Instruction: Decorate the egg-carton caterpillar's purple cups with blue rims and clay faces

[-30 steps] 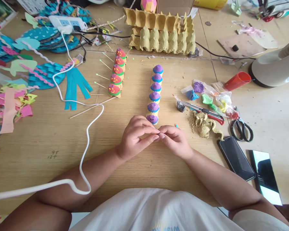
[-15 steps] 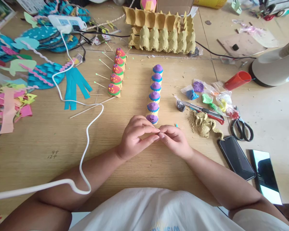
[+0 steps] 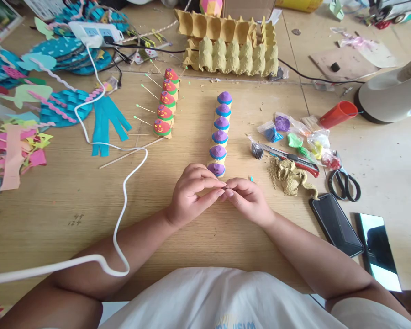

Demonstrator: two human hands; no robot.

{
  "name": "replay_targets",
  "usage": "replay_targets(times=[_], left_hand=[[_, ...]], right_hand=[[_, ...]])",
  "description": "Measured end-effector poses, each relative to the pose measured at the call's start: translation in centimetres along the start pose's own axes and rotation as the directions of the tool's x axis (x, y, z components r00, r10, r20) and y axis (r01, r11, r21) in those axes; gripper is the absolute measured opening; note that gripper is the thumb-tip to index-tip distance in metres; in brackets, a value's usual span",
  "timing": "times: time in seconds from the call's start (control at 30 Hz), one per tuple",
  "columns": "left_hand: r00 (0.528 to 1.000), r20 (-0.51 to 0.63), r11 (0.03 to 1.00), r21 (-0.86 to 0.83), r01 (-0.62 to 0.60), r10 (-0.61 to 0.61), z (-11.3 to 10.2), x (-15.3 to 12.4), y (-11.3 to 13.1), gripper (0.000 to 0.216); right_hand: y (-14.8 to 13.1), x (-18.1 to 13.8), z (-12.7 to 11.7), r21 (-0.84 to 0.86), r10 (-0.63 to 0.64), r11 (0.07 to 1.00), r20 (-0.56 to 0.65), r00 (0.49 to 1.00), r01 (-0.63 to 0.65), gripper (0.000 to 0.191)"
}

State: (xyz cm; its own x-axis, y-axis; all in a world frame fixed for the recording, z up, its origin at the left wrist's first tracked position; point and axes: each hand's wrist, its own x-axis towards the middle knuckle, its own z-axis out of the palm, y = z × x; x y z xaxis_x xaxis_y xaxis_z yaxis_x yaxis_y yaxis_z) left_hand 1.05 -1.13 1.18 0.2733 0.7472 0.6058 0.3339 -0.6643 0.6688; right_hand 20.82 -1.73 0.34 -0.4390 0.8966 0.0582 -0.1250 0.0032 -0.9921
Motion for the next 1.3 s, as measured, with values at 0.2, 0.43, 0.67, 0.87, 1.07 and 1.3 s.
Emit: replay_targets(times=[0.2, 0.43, 0.67, 0.87, 1.07, 1.3], left_hand=[[1.0, -0.001, 1.0, -0.002, 0.009, -0.009, -0.03, 0.06, 0.07, 0.008], [1.0, -0.008, 1.0, -0.004, -0.011, 0.011, -0.04, 0.07, 0.1, 0.009], [1.0, -0.006, 1.0, 0.01, 0.004, -0.004, -0.1, 0.18, 0.32, 0.008], [0.999, 0.006, 0.999, 0.005, 0.035, -0.035, 0.02, 0.18, 0.17, 0.006], [1.0, -0.002, 0.999, 0.016, 0.029, -0.029, -0.06, 0.09, 0.08, 0.007], [0.999, -0.008, 0.998, 0.052, 0.039, -0.039, -0.17, -0.01, 0.16, 0.009]], right_hand=[[-0.09, -0.06, -0.1, 0.036, -0.004, 0.999, 0.018, 1.0, 0.003, 0.028], [-0.09, -0.15, -0.15, 0.017, 0.016, 1.0, 0.004, 1.0, -0.016, 0.03], [-0.07, -0.07, -0.08, -0.015, 0.003, 1.0, -0.021, 1.0, -0.003, 0.03], [-0.41, 0.02, 0.02, -0.049, -0.016, 0.999, 0.002, 1.0, 0.016, 0.031], [-0.67, 0.03, -0.06, -0.1, 0.0, 0.995, -0.003, 1.0, 0.0, 0.035], [-0.42, 0.03, 0.07, -0.103, -0.019, 0.995, -0.042, 0.999, 0.015, 0.034]])
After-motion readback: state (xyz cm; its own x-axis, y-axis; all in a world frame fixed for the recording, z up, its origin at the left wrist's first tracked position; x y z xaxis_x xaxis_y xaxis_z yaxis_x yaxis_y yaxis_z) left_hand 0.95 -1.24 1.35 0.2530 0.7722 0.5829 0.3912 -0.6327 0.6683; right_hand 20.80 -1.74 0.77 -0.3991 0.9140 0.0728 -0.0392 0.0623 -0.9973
